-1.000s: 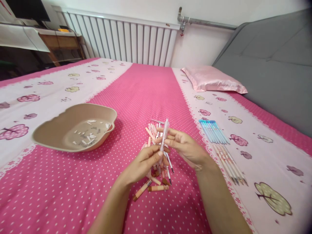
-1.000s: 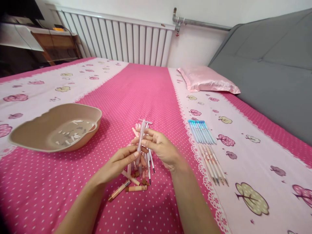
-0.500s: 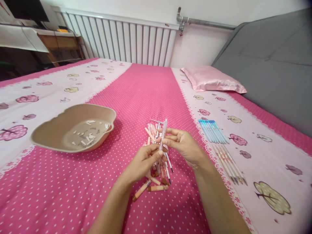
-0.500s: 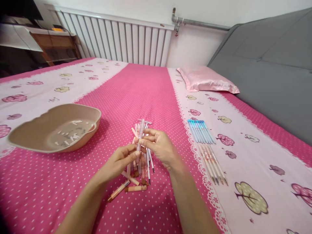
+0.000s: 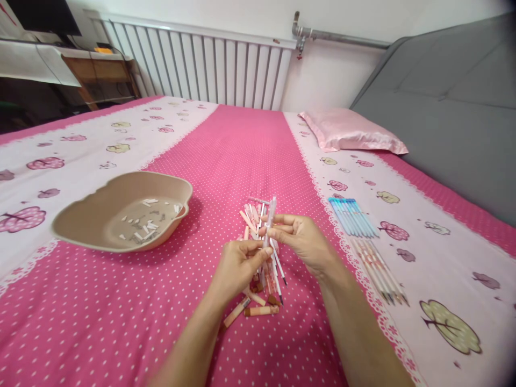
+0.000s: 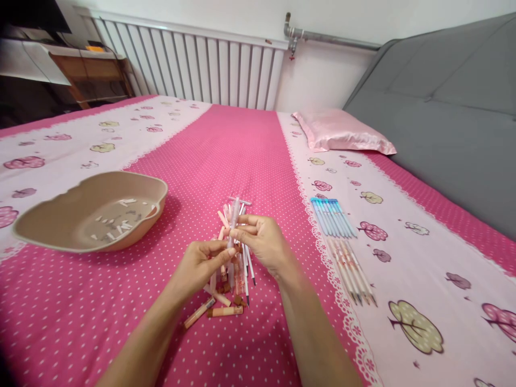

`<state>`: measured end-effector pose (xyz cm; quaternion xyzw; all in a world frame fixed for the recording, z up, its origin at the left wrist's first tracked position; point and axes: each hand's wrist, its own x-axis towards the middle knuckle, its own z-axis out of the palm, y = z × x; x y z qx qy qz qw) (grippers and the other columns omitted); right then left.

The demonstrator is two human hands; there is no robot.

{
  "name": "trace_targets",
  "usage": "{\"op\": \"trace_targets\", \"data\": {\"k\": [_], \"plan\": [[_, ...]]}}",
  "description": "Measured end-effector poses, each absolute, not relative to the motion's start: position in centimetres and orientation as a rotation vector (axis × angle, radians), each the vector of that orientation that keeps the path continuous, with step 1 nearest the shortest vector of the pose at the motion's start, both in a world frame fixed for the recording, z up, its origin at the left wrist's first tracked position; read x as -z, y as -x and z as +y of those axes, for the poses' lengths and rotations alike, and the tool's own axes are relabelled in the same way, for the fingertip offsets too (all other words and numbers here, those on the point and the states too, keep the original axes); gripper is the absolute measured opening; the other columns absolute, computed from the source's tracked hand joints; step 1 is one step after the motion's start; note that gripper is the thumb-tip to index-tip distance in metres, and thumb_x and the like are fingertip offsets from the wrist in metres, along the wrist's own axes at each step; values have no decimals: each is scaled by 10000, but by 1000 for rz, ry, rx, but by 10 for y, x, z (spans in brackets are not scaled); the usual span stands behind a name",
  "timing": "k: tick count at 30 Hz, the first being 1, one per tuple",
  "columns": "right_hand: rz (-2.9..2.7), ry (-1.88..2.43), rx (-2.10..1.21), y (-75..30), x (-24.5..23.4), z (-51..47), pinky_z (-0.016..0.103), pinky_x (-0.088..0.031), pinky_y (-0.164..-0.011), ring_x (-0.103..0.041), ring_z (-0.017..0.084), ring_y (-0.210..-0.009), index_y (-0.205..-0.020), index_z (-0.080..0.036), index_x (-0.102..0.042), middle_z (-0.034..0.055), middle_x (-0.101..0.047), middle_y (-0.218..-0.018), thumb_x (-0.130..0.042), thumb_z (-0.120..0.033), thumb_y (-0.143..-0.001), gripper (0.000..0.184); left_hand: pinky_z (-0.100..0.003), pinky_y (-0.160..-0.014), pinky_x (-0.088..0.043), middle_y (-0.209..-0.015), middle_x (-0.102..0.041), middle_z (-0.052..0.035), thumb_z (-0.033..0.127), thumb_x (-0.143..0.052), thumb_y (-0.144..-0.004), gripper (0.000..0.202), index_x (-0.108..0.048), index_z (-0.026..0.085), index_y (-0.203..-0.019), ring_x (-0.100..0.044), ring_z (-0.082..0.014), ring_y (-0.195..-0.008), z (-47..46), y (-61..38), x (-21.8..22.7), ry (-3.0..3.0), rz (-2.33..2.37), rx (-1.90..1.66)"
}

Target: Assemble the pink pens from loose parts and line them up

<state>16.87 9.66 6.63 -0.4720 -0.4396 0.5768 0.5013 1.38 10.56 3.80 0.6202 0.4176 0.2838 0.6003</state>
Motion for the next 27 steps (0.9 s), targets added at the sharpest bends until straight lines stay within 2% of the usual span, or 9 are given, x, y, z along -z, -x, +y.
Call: {"op": "trace_targets", "data": {"k": [5, 9, 13, 15, 19, 24, 27], "plan": [[-1054, 1147, -1395, -167, -65, 97, 344, -543, -717, -679, 193, -752, -938, -151, -642, 64, -722, -831, -786, -321, -614, 394, -202, -402, -404, -565, -578, -12, 436, -595, -762, 331, -661, 114, -731, -499, -101, -440, 104, -16, -38, -1480, 1026, -707], [-1049, 1133, -1381, -164, -64, 97, 358, -547, -750, -676, 188, -772, -1068, -170, -589, 61, -713, -872, -768, -329, -652, 481, -213, -438, -409, -585, -607, -24, 427, -600, -761, 334, -674, 103, -786, -528, -117, -469, 107, -19, -36, -1422, 937, -766], [-1145, 1148, -1341, -165, -63, 97, 370, -488, -920, -612, 187, -1017, -1121, -196, -568, 84, -635, -1135, -753, -305, -682, 489, -256, -641, -491, -770, -684, -62, 372, -620, -767, 302, -690, 118, -914, -615, -154, -668, 112, -18, -36, -1318, 795, -880], [-1201, 1192, -1306, -167, -63, 97, 375, -451, -973, -580, 188, -1075, -1096, -196, -580, 88, -605, -1182, -761, -297, -673, 471, -274, -725, -495, -843, -698, -71, 352, -627, -771, 291, -692, 131, -949, -633, -165, -743, 113, -17, -36, -1257, 762, -947], [-1292, 1224, -1371, -168, -59, 94, 397, -497, -891, -628, 191, -960, -1077, -195, -566, 83, -645, -1059, -751, -301, -688, 444, -286, -750, -499, -852, -706, -78, 355, -660, -743, 291, -706, 140, -933, -647, -187, -807, 112, -16, -36, -1119, 806, -1072], [-1279, 1162, -1451, -151, -51, 94, 310, -527, -733, -649, 149, -745, -1042, -173, -558, 22, -657, -796, -744, -295, -692, 414, -290, -719, -501, -827, -700, -79, 363, -686, -707, 324, -712, 141, -941, -641, -195, -805, 115, -19, -29, -1119, 803, -1155], [-1222, 1083, -1391, -140, -46, 95, 262, -516, -649, -632, 123, -643, -914, -173, -569, -7, -642, -709, -735, -341, -687, 328, -292, -714, -493, -825, -688, -75, 385, -679, -703, 342, -709, 136, -935, -628, -192, -796, 121, -22, -25, -1220, 799, -1215]]}}
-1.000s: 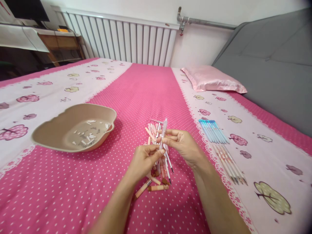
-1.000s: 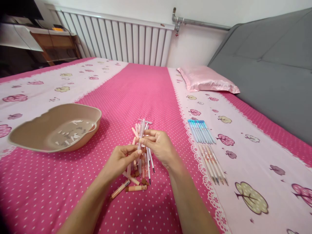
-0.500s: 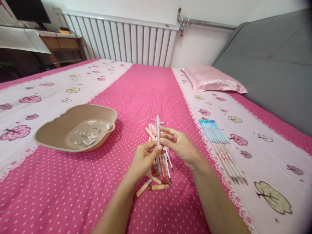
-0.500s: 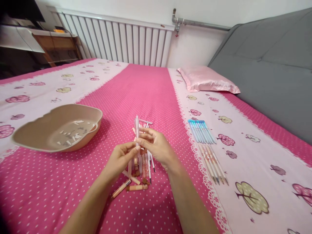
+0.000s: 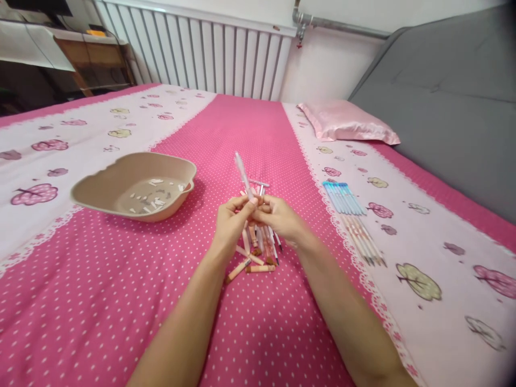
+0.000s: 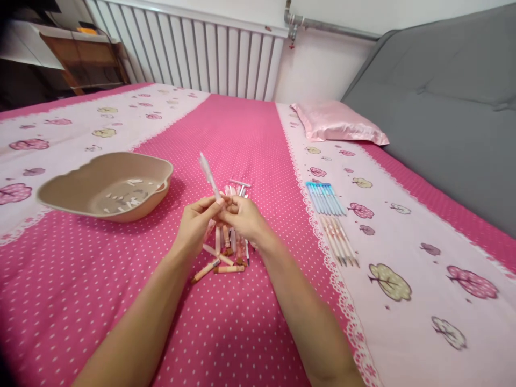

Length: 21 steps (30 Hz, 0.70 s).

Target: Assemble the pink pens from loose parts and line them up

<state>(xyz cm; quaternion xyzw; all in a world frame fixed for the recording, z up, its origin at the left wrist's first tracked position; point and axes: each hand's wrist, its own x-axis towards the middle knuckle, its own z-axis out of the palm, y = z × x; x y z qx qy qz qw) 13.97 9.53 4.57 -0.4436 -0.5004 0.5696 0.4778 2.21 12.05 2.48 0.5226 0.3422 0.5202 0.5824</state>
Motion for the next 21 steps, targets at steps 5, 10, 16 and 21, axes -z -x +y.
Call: {"op": "trace_targets", "data": {"k": [5, 10, 16, 21], "plan": [[-1127, 1228, -1063, -142, -29, 75, 243, -490, -550, -632, 136, -567, -768, -177, -523, 3, -650, -645, -701, -432, -674, 325, -289, -692, -462, -897, -647, -76, 435, -560, -795, 419, -641, 139, -1081, -579, -162, -762, 117, -20, -24, -1656, 1004, -1355], [-1050, 1533, -650, -176, -3, 4, 275, -487, -570, -639, 167, -593, -822, -169, -539, 46, -667, -708, -576, -487, -742, 330, -303, -726, -428, -829, -614, -62, 370, -484, -839, 311, -640, 124, -950, -528, -160, -735, 78, 12, -12, -2067, 1249, -1605], [-1022, 1837, -316, -212, 16, -90, 326, -453, -654, -597, 197, -644, -744, -179, -609, 46, -647, -695, -563, -440, -729, 266, -341, -737, -430, -821, -596, -72, 352, -403, -857, 315, -621, 128, -881, -538, -203, -785, 29, 67, 5, -1953, 1493, -1572], [-1043, 1991, -63, -212, 25, -130, 333, -423, -675, -551, 209, -688, -722, -181, -633, 57, -613, -713, -542, -394, -739, 233, -338, -734, -458, -843, -633, -78, 366, -362, -872, 356, -634, 137, -850, -583, -211, -809, 5, 91, 8, -1894, 1469, -1460]]}}
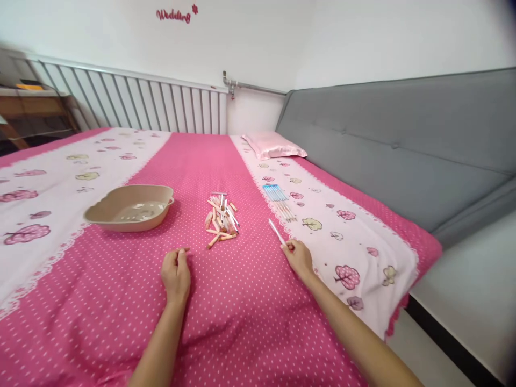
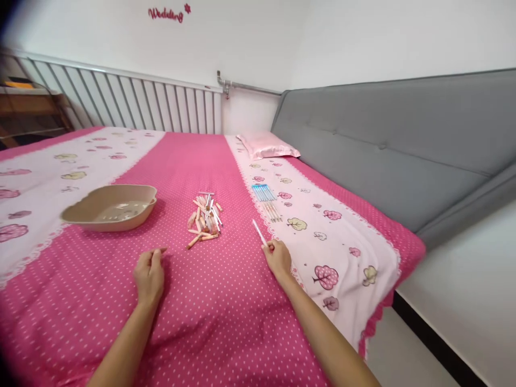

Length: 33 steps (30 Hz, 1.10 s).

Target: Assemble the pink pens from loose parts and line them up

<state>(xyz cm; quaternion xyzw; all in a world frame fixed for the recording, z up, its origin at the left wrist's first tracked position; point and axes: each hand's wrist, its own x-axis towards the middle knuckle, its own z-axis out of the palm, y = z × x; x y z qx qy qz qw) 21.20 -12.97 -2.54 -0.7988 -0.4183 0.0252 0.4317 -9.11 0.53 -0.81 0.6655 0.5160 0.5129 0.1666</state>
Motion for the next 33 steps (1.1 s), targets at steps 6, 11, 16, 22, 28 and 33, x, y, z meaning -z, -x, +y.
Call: {"op": "trace_targets", "data": {"k": [6, 11, 16, 22, 28, 33], "plan": [[-1055, 2026, 149, -195, 37, -142, 336, -414, -768, -542, 216, -847, -1010, -154, -602, 92, -603, -905, -486, -406, -807, 344, -336, -802, -471, -870, -652, -76, 370, -382, -872, 339, -642, 154, -848, -592, -198, -844, -37, 104, 15, -2046, 1296, -1300], [-1003, 2062, 250, -191, 40, -140, 315, -410, -714, -544, 212, -817, -946, -160, -546, 72, -595, -886, -519, -361, -771, 268, -390, -949, -426, -1076, -645, -101, 353, -414, -869, 317, -665, 170, -932, -574, -222, -1025, -63, 109, 26, -2186, 1218, -1242], [-986, 2078, 306, -189, 40, -139, 295, -396, -677, -543, 198, -776, -875, -179, -504, 49, -588, -846, -520, -300, -740, 182, -401, -933, -439, -1061, -659, -109, 324, -433, -863, 305, -669, 161, -967, -579, -236, -1019, -64, 107, 27, -2308, 1204, -1217], [-991, 2084, 340, -188, 42, -138, 289, -383, -675, -534, 195, -787, -864, -188, -486, 49, -582, -856, -500, -288, -734, 166, -405, -961, -424, -1091, -648, -124, 289, -450, -855, 300, -658, 137, -1008, -567, -244, -1047, -66, 105, 30, -2392, 1187, -1218], [-973, 2091, 353, -187, 44, -137, 281, -360, -634, -520, 190, -750, -866, -195, -460, 39, -564, -836, -496, -280, -724, 170, -432, -968, -423, -1130, -635, -133, 275, -430, -868, 328, -639, 122, -1068, -546, -260, -1086, -72, 105, 32, -2440, 1221, -1174], [-988, 2079, 345, -188, 43, -138, 271, -345, -609, -512, 182, -715, -842, -201, -467, 25, -553, -786, -470, -228, -718, 127, -428, -970, -421, -1126, -636, -134, 280, -434, -867, 329, -641, 125, -1070, -550, -260, -1085, -71, 105, 32, -2446, 1228, -1164]]}}
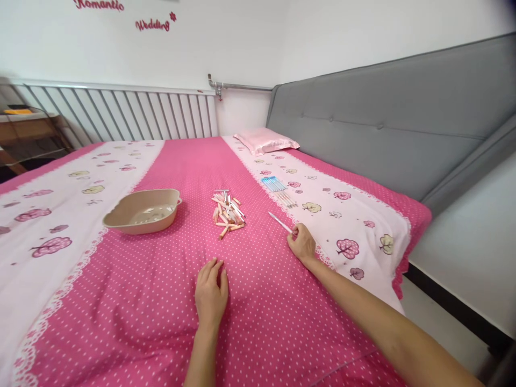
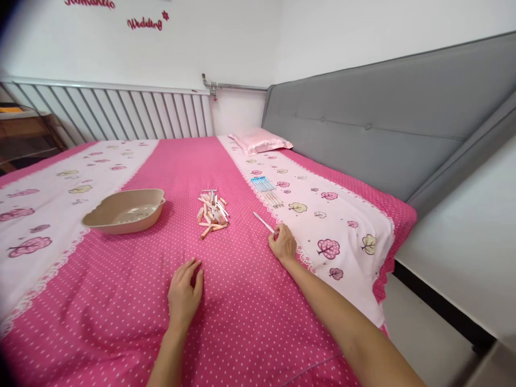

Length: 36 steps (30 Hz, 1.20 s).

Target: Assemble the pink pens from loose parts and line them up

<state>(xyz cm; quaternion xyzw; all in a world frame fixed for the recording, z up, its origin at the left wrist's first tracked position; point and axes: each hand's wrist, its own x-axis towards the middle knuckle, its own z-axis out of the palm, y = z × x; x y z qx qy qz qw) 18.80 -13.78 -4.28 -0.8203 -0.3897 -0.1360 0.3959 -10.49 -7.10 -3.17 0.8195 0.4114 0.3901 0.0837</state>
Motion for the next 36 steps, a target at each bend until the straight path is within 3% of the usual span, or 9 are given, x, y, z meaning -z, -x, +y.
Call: {"op": "trace_targets", "data": {"k": [11, 22, 29, 32, 36], "plan": [[-972, 2063, 330, -188, 42, -137, 274, -344, -612, -523, 182, -708, -883, -184, -519, 50, -592, -794, -346, -261, -864, 190, -452, -970, -415, -1142, -629, -131, 297, -431, -865, 334, -638, 146, -1079, -541, -269, -1102, -72, 107, 34, -2437, 1218, -1163], [-995, 2100, 324, -189, 44, -140, 274, -340, -611, -531, 186, -735, -881, -187, -528, 49, -603, -812, -369, -294, -867, 192, -454, -985, -405, -1154, -625, -122, 299, -440, -862, 325, -640, 163, -1079, -528, -268, -1128, -76, 108, 31, -2420, 1204, -1125], [-1014, 2119, 336, -189, 47, -140, 281, -338, -606, -526, 195, -730, -865, -190, -502, 46, -585, -793, -443, -296, -817, 131, -406, -874, -477, -1020, -655, -115, 332, -419, -872, 315, -653, 152, -982, -597, -241, -944, -45, 113, -5, -2546, 1102, -790], [-1017, 2116, 338, -189, 47, -140, 285, -343, -611, -531, 200, -734, -880, -188, -497, 45, -586, -793, -448, -271, -802, 124, -433, -896, -463, -1086, -626, -149, 355, -408, -873, 359, -635, 127, -1031, -582, -274, -1000, -24, 107, -20, -2656, 1161, -761], [-1013, 2114, 337, -189, 46, -141, 287, -349, -614, -538, 203, -736, -894, -187, -496, 44, -591, -792, -461, -237, -772, 136, -457, -982, -406, -1311, -500, -166, 338, -414, -879, 426, -517, 131, -1236, -482, -300, -1195, -8, 91, -14, -2777, 1140, -797]]}}
